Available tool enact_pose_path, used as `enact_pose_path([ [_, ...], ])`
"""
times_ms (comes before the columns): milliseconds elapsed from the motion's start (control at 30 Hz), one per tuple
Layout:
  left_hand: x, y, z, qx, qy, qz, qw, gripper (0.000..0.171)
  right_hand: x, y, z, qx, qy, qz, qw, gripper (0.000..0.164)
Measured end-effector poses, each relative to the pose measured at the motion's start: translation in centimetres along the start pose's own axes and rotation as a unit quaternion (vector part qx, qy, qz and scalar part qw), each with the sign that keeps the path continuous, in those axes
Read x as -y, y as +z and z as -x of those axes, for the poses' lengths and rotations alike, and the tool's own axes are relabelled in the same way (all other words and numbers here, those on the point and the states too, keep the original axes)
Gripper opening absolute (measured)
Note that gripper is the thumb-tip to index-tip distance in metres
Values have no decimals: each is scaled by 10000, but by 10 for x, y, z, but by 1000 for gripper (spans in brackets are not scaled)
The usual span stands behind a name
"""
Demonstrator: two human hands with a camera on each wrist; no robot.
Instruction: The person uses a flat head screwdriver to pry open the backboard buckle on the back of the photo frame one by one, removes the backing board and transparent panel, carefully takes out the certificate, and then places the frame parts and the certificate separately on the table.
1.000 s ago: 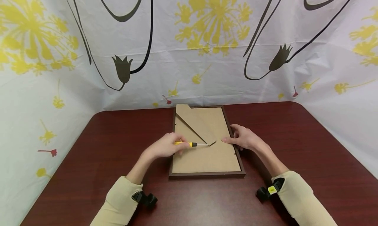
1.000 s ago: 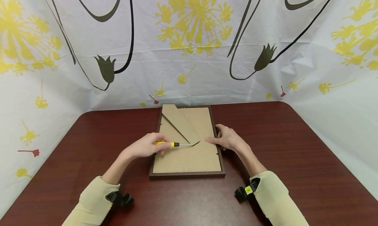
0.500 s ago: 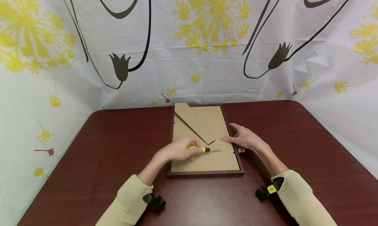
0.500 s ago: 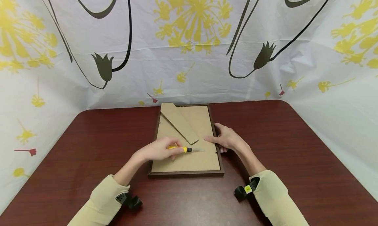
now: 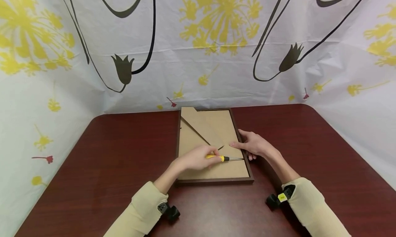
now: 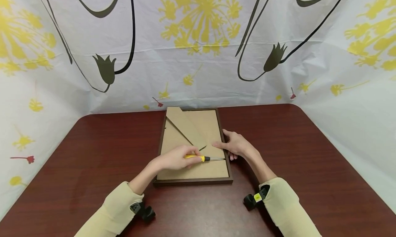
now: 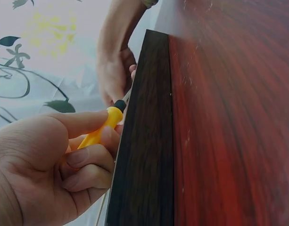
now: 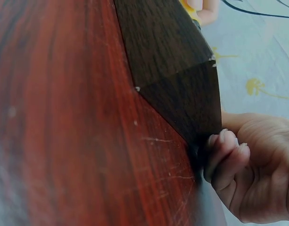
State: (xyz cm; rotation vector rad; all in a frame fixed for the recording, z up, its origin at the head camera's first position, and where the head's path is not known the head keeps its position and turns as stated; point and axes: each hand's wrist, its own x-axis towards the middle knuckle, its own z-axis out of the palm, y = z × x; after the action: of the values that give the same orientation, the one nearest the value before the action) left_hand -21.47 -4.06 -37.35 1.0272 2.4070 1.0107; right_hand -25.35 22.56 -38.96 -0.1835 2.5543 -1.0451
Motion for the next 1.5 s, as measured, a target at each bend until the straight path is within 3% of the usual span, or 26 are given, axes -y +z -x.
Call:
enact_pose_path([
  [167, -3, 2, -3, 12, -114, -35, 9999, 14, 2, 0, 0, 10, 17, 22, 10000, 101],
  [333, -4, 1, -4, -85, -28, -183, 9998, 13, 2, 0, 0, 17, 15, 41, 10000, 100],
  [833, -5, -1, -15, -784, 367, 93, 9962, 17, 2, 1, -2, 22, -97, 117, 9999, 97],
  [1067, -22, -7, -24, -720, 395, 27, 9966, 23, 2, 1, -2, 46, -146, 114, 9998, 96],
  [1333, -46, -12, -38, -463, 657, -430, 9958, 36, 1, 1, -3, 21, -225, 134, 9997, 81],
  [1500, -44, -11, -37, -462, 595, -163, 9970, 35, 1, 2, -2, 40, -187, 76, 9998, 80],
])
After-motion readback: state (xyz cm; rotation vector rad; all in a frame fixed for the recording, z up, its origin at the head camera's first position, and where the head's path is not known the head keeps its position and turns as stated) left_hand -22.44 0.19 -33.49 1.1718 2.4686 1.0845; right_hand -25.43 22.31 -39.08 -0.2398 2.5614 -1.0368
